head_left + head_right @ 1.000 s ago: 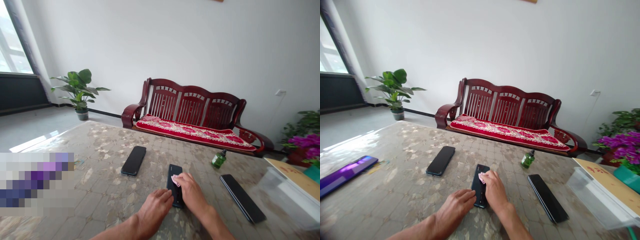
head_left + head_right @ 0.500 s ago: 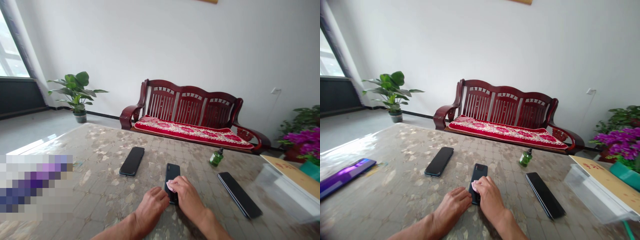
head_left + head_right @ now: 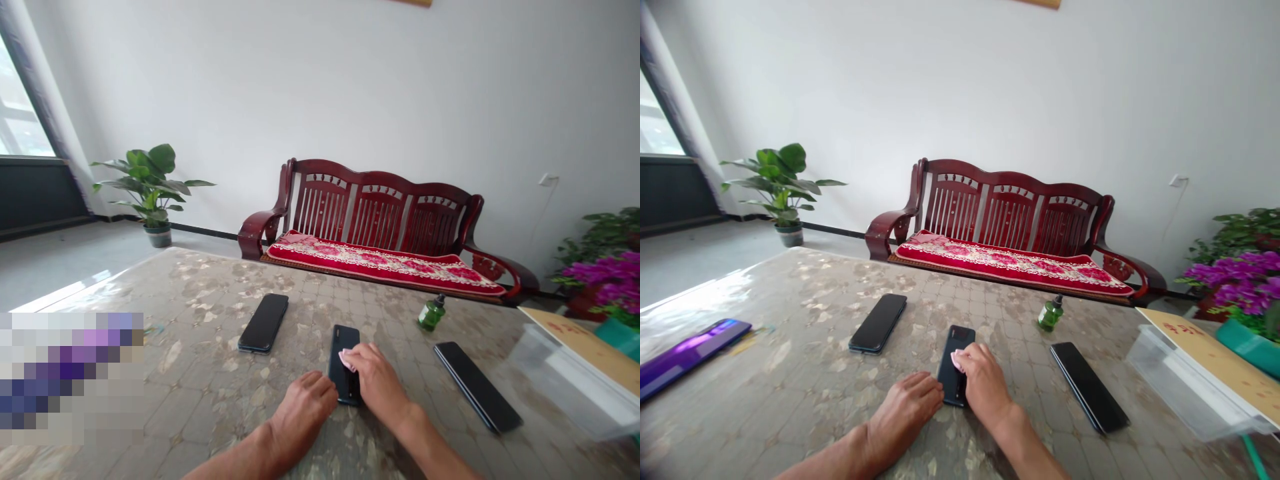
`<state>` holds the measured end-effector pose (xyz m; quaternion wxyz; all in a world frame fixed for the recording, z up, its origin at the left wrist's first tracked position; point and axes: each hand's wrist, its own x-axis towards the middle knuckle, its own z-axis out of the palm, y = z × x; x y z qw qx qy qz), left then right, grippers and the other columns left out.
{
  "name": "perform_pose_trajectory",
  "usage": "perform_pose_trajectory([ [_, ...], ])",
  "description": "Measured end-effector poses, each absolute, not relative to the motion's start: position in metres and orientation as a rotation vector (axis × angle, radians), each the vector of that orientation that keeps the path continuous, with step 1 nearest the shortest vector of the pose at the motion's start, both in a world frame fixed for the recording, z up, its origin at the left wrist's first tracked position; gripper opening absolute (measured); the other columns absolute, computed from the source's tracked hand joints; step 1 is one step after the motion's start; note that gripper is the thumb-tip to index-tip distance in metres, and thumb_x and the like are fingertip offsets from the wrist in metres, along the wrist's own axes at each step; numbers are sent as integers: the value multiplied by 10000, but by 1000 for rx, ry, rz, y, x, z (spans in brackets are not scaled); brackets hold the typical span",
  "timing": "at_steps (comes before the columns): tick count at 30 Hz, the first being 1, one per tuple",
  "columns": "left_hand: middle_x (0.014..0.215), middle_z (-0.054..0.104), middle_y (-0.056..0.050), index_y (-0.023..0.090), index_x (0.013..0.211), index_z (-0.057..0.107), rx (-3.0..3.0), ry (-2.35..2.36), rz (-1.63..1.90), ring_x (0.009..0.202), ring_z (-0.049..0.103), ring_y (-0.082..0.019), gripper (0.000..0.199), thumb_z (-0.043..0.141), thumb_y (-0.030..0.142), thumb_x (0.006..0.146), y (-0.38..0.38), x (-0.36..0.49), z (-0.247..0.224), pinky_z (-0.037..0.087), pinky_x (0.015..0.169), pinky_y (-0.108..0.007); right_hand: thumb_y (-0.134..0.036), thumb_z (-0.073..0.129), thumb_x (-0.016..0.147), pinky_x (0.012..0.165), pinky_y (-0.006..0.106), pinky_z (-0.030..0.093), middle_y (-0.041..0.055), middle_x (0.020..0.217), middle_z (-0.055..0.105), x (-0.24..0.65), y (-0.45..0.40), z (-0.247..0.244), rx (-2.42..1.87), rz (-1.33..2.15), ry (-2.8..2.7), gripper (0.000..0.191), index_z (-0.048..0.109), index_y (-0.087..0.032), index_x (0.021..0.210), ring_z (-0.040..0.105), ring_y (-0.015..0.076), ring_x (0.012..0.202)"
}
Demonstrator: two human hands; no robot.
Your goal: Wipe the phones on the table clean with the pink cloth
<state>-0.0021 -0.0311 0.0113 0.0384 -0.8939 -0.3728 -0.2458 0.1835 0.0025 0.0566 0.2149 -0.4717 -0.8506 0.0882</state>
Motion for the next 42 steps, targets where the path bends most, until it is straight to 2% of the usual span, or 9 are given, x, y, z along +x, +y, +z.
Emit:
perform_pose_trajectory([
  [4,795,609,-2,190,776,548,-2740,-1172,-684,725,565,-173,153,567,129,915,-30,-3,9,450,692,-279,-148,371,969,812,293,428,70,941,651,179,22,53,-1398,196,-2284,354,717,-220,990,552,189,910],
  [11,817,638,-1,182,773,578,-2749,-1249,-632,747,599,-170,140,603,133,901,-29,-3,12,486,707,-266,-145,421,949,814,265,426,43,907,658,175,-10,60,-1201,331,-2445,320,720,-234,879,561,175,903],
  [16,1045,680,-19,195,903,644,-2797,-1270,-496,1018,621,-220,59,616,143,905,-28,-5,16,511,867,-328,-121,413,876,834,274,449,82,974,669,190,5,44,-1483,415,-2029,355,705,-211,1057,617,188,914],
  [19,1123,680,-29,207,934,668,-2799,-1327,-472,1189,551,-241,143,550,127,937,-28,-2,22,472,967,-362,-188,449,844,811,298,455,90,970,693,198,15,35,-1567,495,-1862,322,706,-198,1038,632,214,904],
  [26,1179,665,-87,183,1106,653,-2817,-1724,-389,1115,608,-232,219,526,186,928,-26,9,51,457,992,-366,-259,500,768,680,262,436,39,778,710,199,12,34,-1507,788,-1683,233,702,-176,849,625,204,752],
  [33,1159,661,-106,179,1206,614,-2816,-1868,-288,1090,615,-241,343,572,196,866,-22,15,67,451,972,-341,-300,537,721,680,258,453,11,708,659,194,3,32,-1411,923,-1527,184,650,-165,773,599,202,728],
  [36,1148,651,-136,164,1239,601,-2753,-1892,-192,1076,604,-292,405,618,301,858,-25,24,71,463,937,-397,-299,549,703,704,270,464,19,725,665,190,0,32,-1359,980,-1457,190,653,-165,790,598,206,738],
  [40,1177,622,-202,140,1319,546,-2604,-1914,-34,1102,564,-371,716,762,483,728,-28,43,68,475,874,-452,-284,549,654,675,274,475,20,711,661,188,-1,31,-1340,1022,-1363,168,632,-170,745,607,216,736],
  [42,1128,634,-220,126,1311,550,-2512,-1910,-9,1061,576,-380,787,789,533,682,-28,52,63,481,828,-448,-277,552,632,661,272,476,19,699,659,188,-1,30,-1336,1030,-1343,157,627,-171,720,609,218,736],
])
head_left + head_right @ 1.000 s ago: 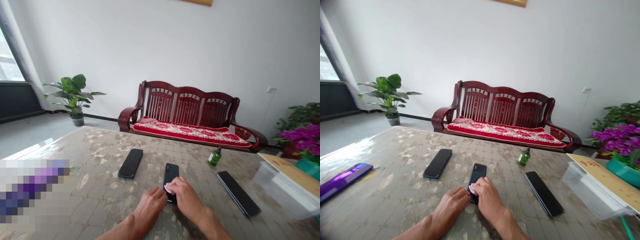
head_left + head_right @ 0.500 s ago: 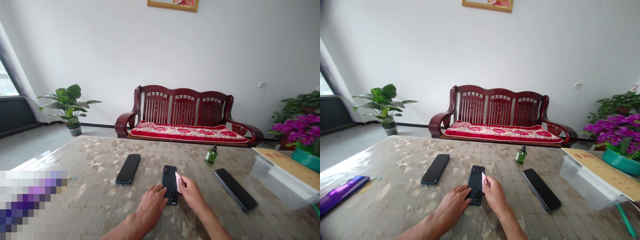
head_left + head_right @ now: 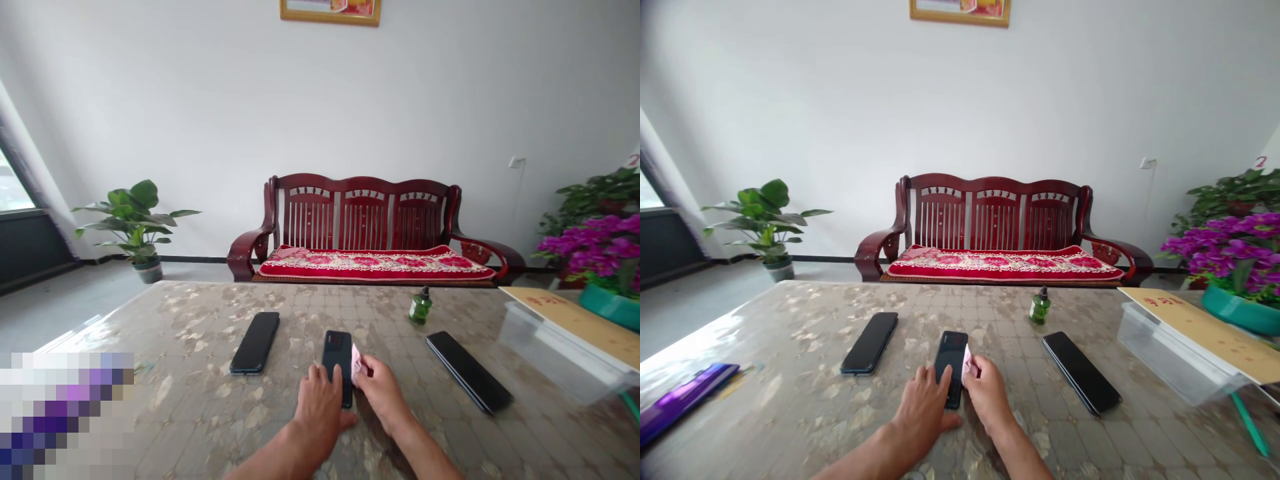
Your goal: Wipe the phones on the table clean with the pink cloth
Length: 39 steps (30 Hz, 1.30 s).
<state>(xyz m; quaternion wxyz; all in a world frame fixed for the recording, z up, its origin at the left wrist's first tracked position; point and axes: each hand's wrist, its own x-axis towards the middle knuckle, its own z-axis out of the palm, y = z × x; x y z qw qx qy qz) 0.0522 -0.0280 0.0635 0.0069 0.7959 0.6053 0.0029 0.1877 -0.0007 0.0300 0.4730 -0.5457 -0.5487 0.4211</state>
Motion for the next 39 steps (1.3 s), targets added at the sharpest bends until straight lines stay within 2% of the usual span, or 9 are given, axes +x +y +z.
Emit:
perform_pose_trajectory([
  [5,935,675,-212,89,1285,572,2586,2027,14,880,625,-345,682,761,467,750,-24,69,55,478,678,-366,-266,561,618,614,252,448,11,673,657,188,-1,30,-1333,1073,-1295,166,646,-165,718,586,200,707],
  [11,899,695,-220,71,1333,535,2592,1996,-90,847,668,-339,583,688,286,813,-20,73,61,493,659,-359,-281,563,635,585,243,413,-2,645,620,184,-2,30,-1325,1099,-1257,157,625,-156,707,534,166,645],
  [20,1313,545,-259,92,1123,660,2524,1669,-93,910,694,-321,432,447,-50,776,-20,26,92,526,766,-405,-237,580,594,640,237,432,-15,705,624,178,-4,29,-1113,1382,-998,230,652,-156,797,533,151,683],
  [23,975,704,-182,82,1179,596,1878,1715,472,952,681,-317,388,427,18,835,-9,-1,85,502,835,-417,-242,595,578,643,239,430,-13,706,623,178,-4,31,-1087,1404,-956,226,652,-158,780,533,153,687],
  [25,868,713,-124,100,1079,620,1739,1657,521,871,699,-272,324,399,54,848,-2,-15,76,538,749,-343,-243,578,584,629,240,419,-12,695,621,177,-3,32,-1107,1375,-978,227,653,-157,780,531,156,673],
  [28,876,721,-87,130,1032,628,1470,1490,619,828,710,-210,297,381,107,868,4,-26,61,559,708,-276,-225,544,624,620,249,411,-4,698,624,175,-4,32,-1219,1175,-1136,221,666,-155,794,539,170,675],
  [32,908,717,-102,127,1038,619,846,1129,857,781,708,-196,258,600,222,799,-1,-29,46,567,735,-293,-174,506,752,787,292,452,51,901,663,166,-12,32,-1210,767,-1482,257,699,-172,922,591,212,860],
  [36,888,710,-75,132,1004,649,829,1023,865,778,690,-180,296,687,287,755,-7,-30,40,557,727,-273,-29,403,813,879,301,449,56,1034,652,153,-21,33,-1086,590,-1856,443,688,-238,1081,575,195,985],
  [39,858,707,-49,140,980,667,868,988,869,760,677,-166,284,703,309,755,-8,-32,38,554,693,-252,-39,427,867,868,317,460,45,1020,666,148,-18,35,-1100,470,-2041,405,705,-269,1052,567,204,981],
])
